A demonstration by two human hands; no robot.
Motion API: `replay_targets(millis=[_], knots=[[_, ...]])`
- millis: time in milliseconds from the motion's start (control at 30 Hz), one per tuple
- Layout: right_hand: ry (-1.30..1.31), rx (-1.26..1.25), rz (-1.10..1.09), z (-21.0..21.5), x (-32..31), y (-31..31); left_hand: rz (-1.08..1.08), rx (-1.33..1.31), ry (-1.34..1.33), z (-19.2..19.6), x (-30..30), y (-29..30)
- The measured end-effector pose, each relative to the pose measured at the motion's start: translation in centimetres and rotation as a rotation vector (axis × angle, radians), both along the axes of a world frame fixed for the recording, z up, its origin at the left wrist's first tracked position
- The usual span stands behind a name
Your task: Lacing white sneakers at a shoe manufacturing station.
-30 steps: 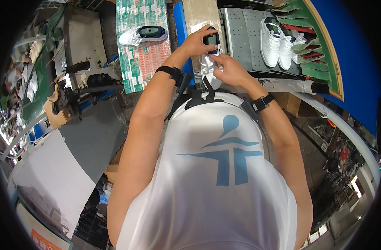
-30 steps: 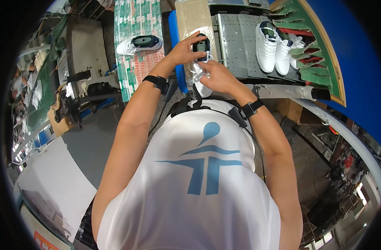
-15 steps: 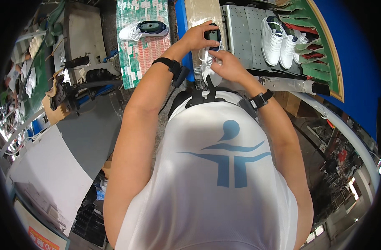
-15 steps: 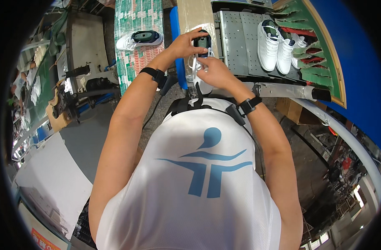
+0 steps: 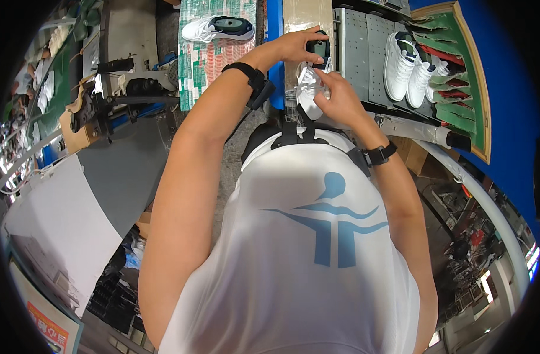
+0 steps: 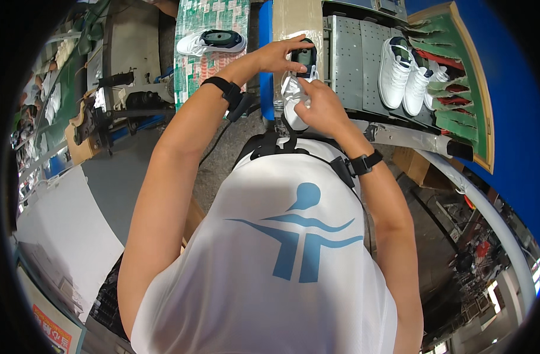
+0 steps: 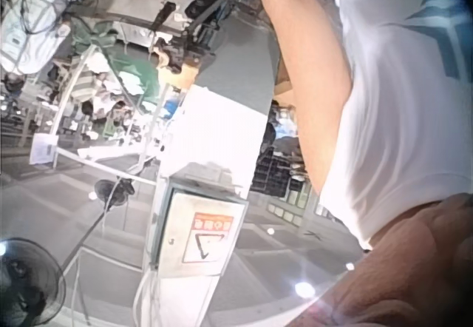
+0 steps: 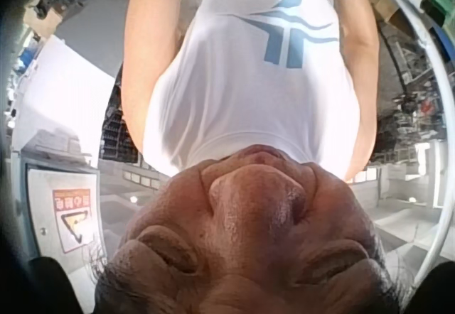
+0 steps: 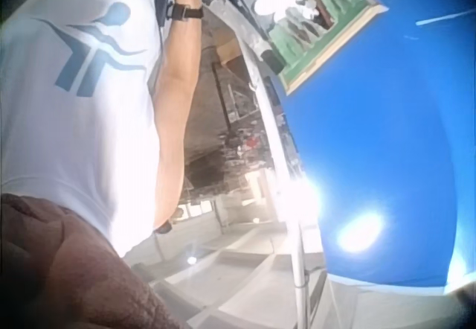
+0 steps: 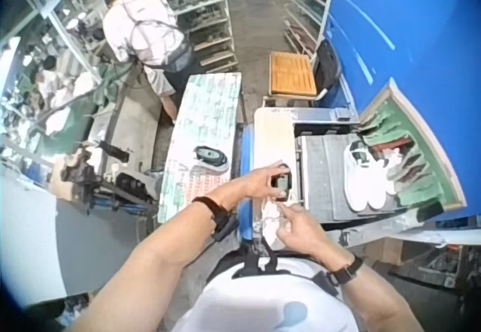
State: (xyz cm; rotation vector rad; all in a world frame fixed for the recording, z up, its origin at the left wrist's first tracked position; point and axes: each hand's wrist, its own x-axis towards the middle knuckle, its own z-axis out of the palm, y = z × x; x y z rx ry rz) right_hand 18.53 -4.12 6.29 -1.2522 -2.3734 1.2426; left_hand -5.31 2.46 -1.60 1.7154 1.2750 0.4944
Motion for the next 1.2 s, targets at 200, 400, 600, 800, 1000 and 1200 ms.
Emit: replay_targets(millis=[200,400,600,800,1000,1200], knots=[[0.011,0.017,-0.035,1.0,1.0,0.4,0.45,0.12,0.216,4.3,1.6,-5.4],[-0.022,0.007,0.079,1.1,-0.1,0.3,0.437,-0.067,0.243,2.7,1.3,-9.2],[-0.007,-0.078,0.087,-0.2,0.1,1.0,0.503,-0.592,-0.505,5.4,-1.4,-7.1],[0.152,-0.327,-0.009,-2.0,1.5,2.1,0.165,-0.589,-0.342,6.0,-2.2,-4.1],[0.027,-0.176,0.158,-0.4,1.5,2.3,0.315,0.157,0.098,2.4,-0.4,0.0],[-0.007,-0.086,0.118,0.3,0.4,1.3,0.075,-0.014,0.078,0.8,0.6,-1.0]])
